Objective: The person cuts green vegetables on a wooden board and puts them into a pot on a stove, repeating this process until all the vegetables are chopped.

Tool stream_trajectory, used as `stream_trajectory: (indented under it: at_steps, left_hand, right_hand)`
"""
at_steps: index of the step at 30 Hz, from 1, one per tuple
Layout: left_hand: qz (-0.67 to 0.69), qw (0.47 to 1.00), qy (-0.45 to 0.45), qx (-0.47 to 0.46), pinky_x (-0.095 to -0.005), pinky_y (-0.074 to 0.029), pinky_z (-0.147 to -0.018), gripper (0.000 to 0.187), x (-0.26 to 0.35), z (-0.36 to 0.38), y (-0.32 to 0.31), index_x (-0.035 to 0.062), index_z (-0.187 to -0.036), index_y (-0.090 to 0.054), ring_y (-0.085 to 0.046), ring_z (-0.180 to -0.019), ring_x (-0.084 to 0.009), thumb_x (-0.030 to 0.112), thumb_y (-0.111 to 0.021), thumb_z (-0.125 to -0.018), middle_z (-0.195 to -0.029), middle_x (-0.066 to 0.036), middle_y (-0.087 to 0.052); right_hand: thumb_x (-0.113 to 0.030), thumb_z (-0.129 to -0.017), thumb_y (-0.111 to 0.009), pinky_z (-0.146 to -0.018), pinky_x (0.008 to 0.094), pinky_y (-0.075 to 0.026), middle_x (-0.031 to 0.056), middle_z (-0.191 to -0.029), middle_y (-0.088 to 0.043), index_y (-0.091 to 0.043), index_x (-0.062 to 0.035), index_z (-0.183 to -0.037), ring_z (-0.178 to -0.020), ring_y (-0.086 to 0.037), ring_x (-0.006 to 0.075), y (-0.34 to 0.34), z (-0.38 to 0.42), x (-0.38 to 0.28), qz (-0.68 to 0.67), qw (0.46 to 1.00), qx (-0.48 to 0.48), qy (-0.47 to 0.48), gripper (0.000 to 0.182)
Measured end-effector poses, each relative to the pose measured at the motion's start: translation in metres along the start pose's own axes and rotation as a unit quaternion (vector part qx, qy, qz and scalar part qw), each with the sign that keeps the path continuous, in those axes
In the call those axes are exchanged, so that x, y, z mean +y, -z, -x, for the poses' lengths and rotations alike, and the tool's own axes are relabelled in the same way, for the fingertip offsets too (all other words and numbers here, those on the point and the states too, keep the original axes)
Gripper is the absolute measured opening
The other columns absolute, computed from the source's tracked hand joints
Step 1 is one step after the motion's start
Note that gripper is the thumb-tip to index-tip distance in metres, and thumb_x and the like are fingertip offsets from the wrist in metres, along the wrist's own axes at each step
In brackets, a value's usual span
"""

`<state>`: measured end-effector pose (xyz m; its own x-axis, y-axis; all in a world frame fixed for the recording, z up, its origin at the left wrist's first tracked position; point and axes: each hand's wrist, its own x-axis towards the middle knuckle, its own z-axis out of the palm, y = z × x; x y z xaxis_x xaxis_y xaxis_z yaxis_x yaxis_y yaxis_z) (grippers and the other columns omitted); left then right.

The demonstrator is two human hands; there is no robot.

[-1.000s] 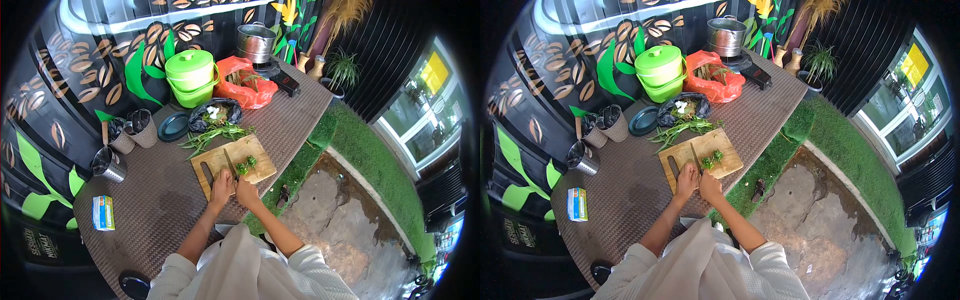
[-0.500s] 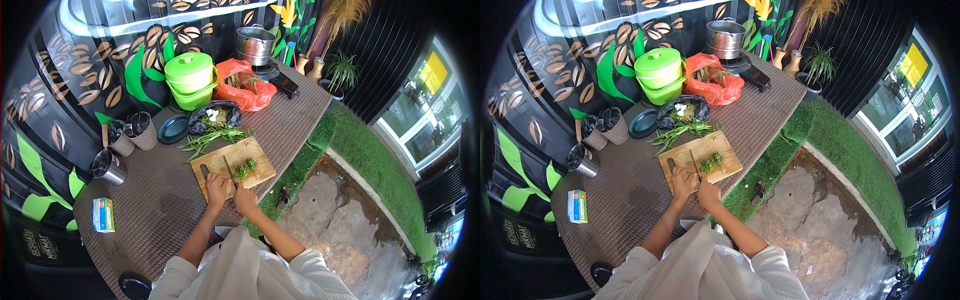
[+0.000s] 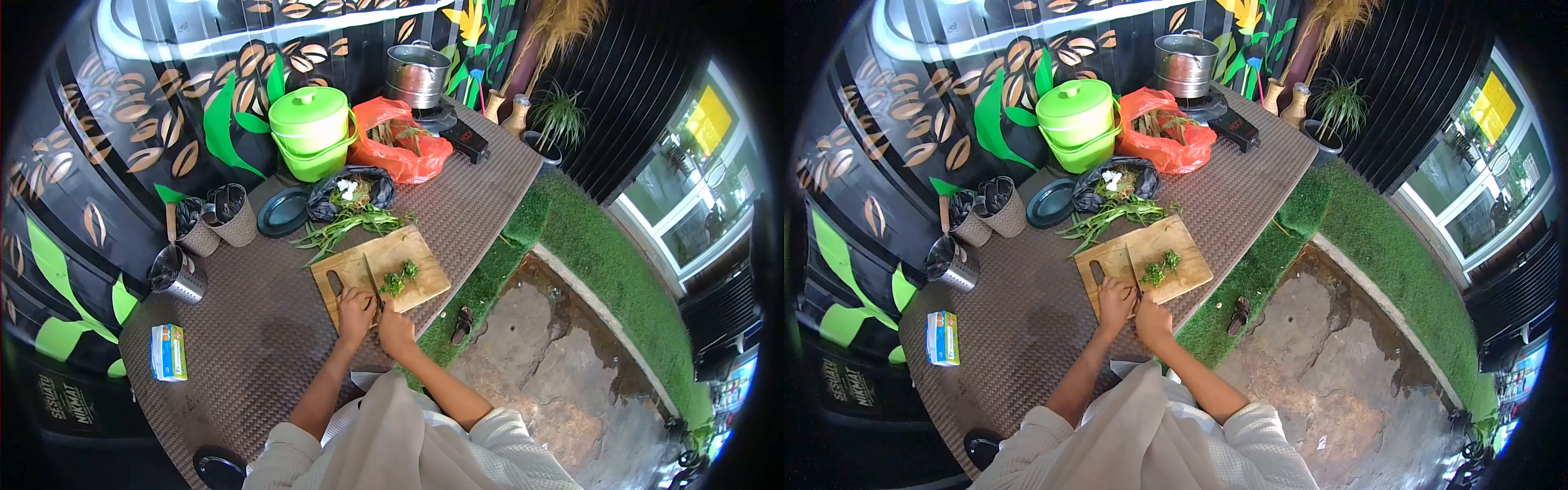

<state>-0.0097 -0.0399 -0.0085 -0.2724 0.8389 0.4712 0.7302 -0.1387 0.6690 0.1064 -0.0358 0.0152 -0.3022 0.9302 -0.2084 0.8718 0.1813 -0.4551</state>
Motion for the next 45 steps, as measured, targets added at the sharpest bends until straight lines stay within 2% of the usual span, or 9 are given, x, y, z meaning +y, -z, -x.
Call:
stream_trajectory:
  at_steps: [3, 13, 22, 25, 31, 34, 38, 40, 45]
  left_hand:
    - [0.005, 1.000, 0.004, 0.001, -0.0378, -0.038, -0.082, 0.011, -0.002, 0.002, -0.001, 0.0018, -0.080, -0.069, -0.054, -0.089, -0.0271, 0.012, -0.068, -0.075, -0.083, -0.009, -0.062]
    - [0.016, 1.000, 0.016, 0.014, -0.0370, -0.040, -0.080, 0.009, -0.004, 0.002, -0.001, 0.0028, -0.078, -0.069, -0.055, -0.088, -0.0268, 0.010, -0.070, -0.072, -0.084, -0.008, -0.063]
    - [0.083, 0.995, 0.044, 0.030, -0.0368, -0.041, -0.080, 0.007, -0.002, -0.003, 0.001, 0.0052, -0.080, -0.067, -0.056, -0.088, -0.0260, 0.008, -0.070, -0.074, -0.083, -0.006, -0.063]
    - [0.059, 0.997, 0.036, 0.017, -0.0368, -0.039, -0.081, 0.007, 0.002, -0.003, 0.002, 0.0055, -0.081, -0.067, -0.056, -0.088, -0.0249, 0.009, -0.069, -0.076, -0.084, -0.006, -0.063]
    - [0.012, 1.000, 0.006, -0.004, -0.0368, -0.037, -0.082, 0.007, 0.006, -0.003, 0.003, 0.0056, -0.082, -0.067, -0.055, -0.088, -0.0239, 0.011, -0.068, -0.078, -0.084, -0.005, -0.062]
    - [-0.002, 1.000, -0.007, -0.004, -0.0359, -0.037, -0.081, 0.009, 0.006, -0.004, 0.003, 0.0055, -0.084, -0.067, -0.054, -0.087, -0.0244, 0.012, -0.068, -0.079, -0.084, -0.005, -0.061]
    - [-0.010, 1.000, -0.006, -0.022, -0.0394, -0.039, -0.083, 0.010, 0.011, -0.001, 0.003, 0.0037, -0.086, -0.068, -0.054, -0.091, -0.0277, 0.011, -0.067, -0.079, -0.086, -0.008, -0.061]
    - [0.069, 0.995, 0.025, -0.066, -0.0434, -0.040, -0.088, 0.021, 0.010, -0.002, 0.000, 0.0011, -0.098, -0.066, -0.053, -0.096, -0.0316, 0.011, -0.066, -0.080, -0.095, -0.015, -0.060]
    - [0.033, 0.994, 0.005, -0.105, -0.0421, -0.043, -0.090, 0.045, 0.019, -0.017, -0.008, -0.0020, -0.118, -0.056, -0.053, -0.102, -0.0346, 0.006, -0.069, -0.076, -0.110, -0.021, -0.056]
  right_hand:
    - [-0.022, -0.091, -0.047, -0.068, 0.0498, -0.053, 0.0287, -0.083, -0.064, -0.041, 0.0035, -0.107, -0.077, -0.065, 0.0430, 0.014, -0.006, 0.005, -0.004, 0.999, 0.017, 0.042, 0.031]
    - [-0.026, -0.093, -0.045, -0.064, 0.0476, -0.053, 0.0260, -0.076, -0.065, -0.043, 0.0025, -0.106, -0.072, -0.066, 0.0403, -0.003, -0.009, 0.014, 0.040, 0.999, 0.032, 0.020, 0.031]
    - [-0.028, -0.093, -0.046, -0.063, 0.0518, -0.051, 0.0268, -0.073, -0.063, -0.043, 0.0038, -0.104, -0.070, -0.064, 0.0436, 0.014, 0.001, 0.021, -0.006, 0.998, 0.044, 0.052, 0.034]
    - [-0.028, -0.093, -0.046, -0.063, 0.0525, -0.051, 0.0261, -0.073, -0.063, -0.044, 0.0022, -0.102, -0.069, -0.063, 0.0441, 0.013, 0.003, 0.022, -0.009, 0.998, 0.008, 0.061, 0.032]
    - [-0.028, -0.093, -0.048, -0.061, 0.0529, -0.050, 0.0261, -0.070, -0.062, -0.044, 0.0000, -0.099, -0.068, -0.063, 0.0441, 0.024, -0.007, 0.044, -0.012, 0.998, 0.049, 0.036, 0.029]
    - [-0.028, -0.092, -0.048, -0.061, 0.0529, -0.049, 0.0254, -0.071, -0.062, -0.045, -0.0009, -0.101, -0.069, -0.063, 0.0435, 0.030, -0.001, 0.047, 0.017, 0.996, 0.019, 0.082, 0.028]
    - [-0.031, -0.092, -0.050, -0.062, 0.0511, -0.048, 0.0254, -0.073, -0.062, -0.049, -0.0016, -0.098, -0.071, -0.061, 0.0437, 0.047, -0.003, 0.063, -0.081, 0.991, 0.053, 0.094, 0.030]
    - [-0.032, -0.092, -0.051, -0.063, 0.0504, -0.048, 0.0256, -0.075, -0.061, -0.051, -0.0017, -0.098, -0.072, -0.061, 0.0440, 0.059, -0.007, 0.072, -0.123, 0.983, 0.077, 0.113, 0.031]
    - [-0.038, -0.093, -0.049, -0.065, 0.0515, -0.047, 0.0267, -0.076, -0.062, -0.058, -0.0014, -0.094, -0.075, -0.061, 0.0442, 0.072, -0.024, 0.103, -0.120, 0.981, 0.152, 0.019, 0.038]
